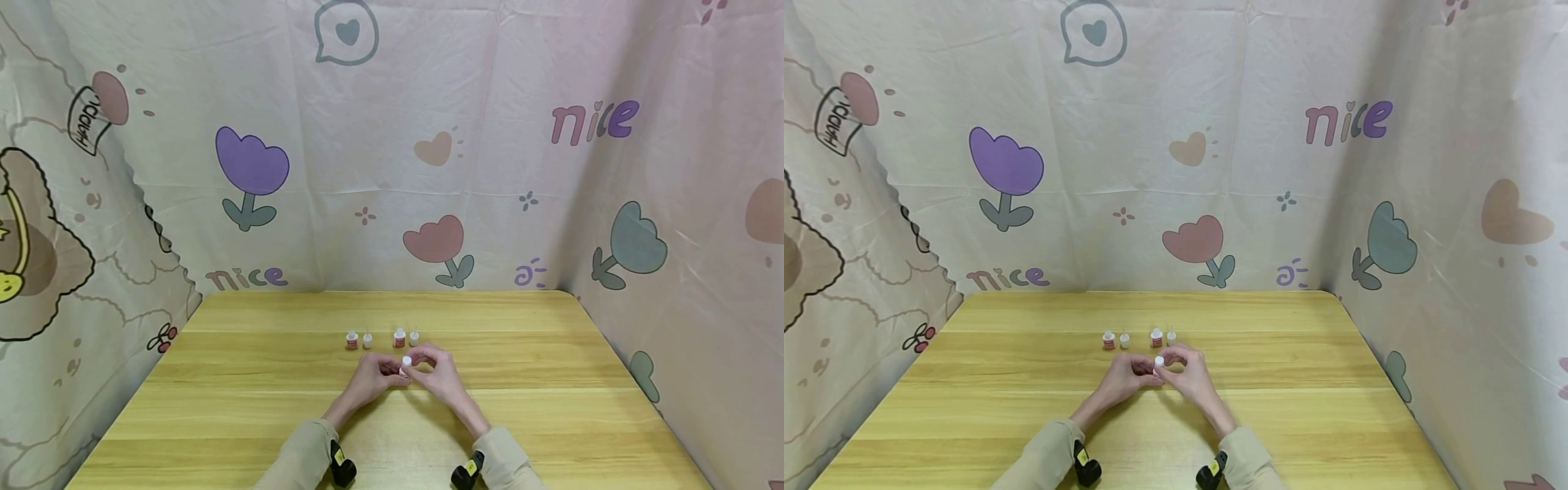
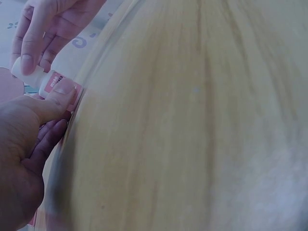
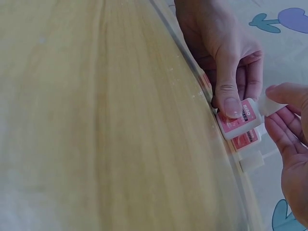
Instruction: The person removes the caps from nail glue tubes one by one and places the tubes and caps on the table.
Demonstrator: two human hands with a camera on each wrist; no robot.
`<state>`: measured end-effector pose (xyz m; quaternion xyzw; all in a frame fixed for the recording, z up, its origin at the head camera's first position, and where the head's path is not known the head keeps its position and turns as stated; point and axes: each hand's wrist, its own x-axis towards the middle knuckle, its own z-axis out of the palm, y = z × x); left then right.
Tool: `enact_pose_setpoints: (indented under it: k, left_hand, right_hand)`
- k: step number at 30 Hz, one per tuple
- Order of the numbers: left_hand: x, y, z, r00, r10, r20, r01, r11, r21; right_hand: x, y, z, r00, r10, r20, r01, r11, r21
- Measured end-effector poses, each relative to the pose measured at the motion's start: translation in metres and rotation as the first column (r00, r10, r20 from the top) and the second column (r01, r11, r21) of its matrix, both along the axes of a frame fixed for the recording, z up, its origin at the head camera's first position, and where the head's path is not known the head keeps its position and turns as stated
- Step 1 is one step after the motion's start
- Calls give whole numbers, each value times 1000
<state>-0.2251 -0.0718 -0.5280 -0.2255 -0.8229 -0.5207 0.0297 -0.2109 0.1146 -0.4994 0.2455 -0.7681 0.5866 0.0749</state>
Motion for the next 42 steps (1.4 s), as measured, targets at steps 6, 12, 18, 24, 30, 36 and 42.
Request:
enact_pose_setpoints:
  k: [6, 12, 18, 24, 30, 36, 42]
  left_hand:
    - [0, -1, 0, 1000, -17, -9, 17, 1000, 7]
    - [0, -1, 1, 1000, -20, -17, 20, 1000, -2]
    - [1, 0, 1, 1000, -6, -4, 6, 1000, -7]
    - [1, 1, 1, 1000, 3, 3, -3, 1000, -12]
    - [1, 0, 1, 1000, 1, 8, -1, 1000, -6]
    - [1, 0, 0, 1000, 4, -5, -4, 1000, -6]
    - [2, 1, 1, 1000, 5, 2, -5, 1000, -5]
  right_hand:
    - [-6, 2, -12, 1000, 13, -19, -13, 999, -33]
    - [-7, 3, -12, 1000, 12, -8, -13, 999, -31]
    - [-8, 3, -13, 1000, 10, 3, -10, 1000, -24]
    - [-7, 3, -11, 999, 18, -35, -20, 999, -44]
    - [-5, 3, -8, 999, 4, -37, -6, 998, -62]
    - [-6, 6, -8, 1000, -3, -5, 3, 998, -60]
    - [-6, 7, -9, 1000, 5, -15, -6, 997, -74]
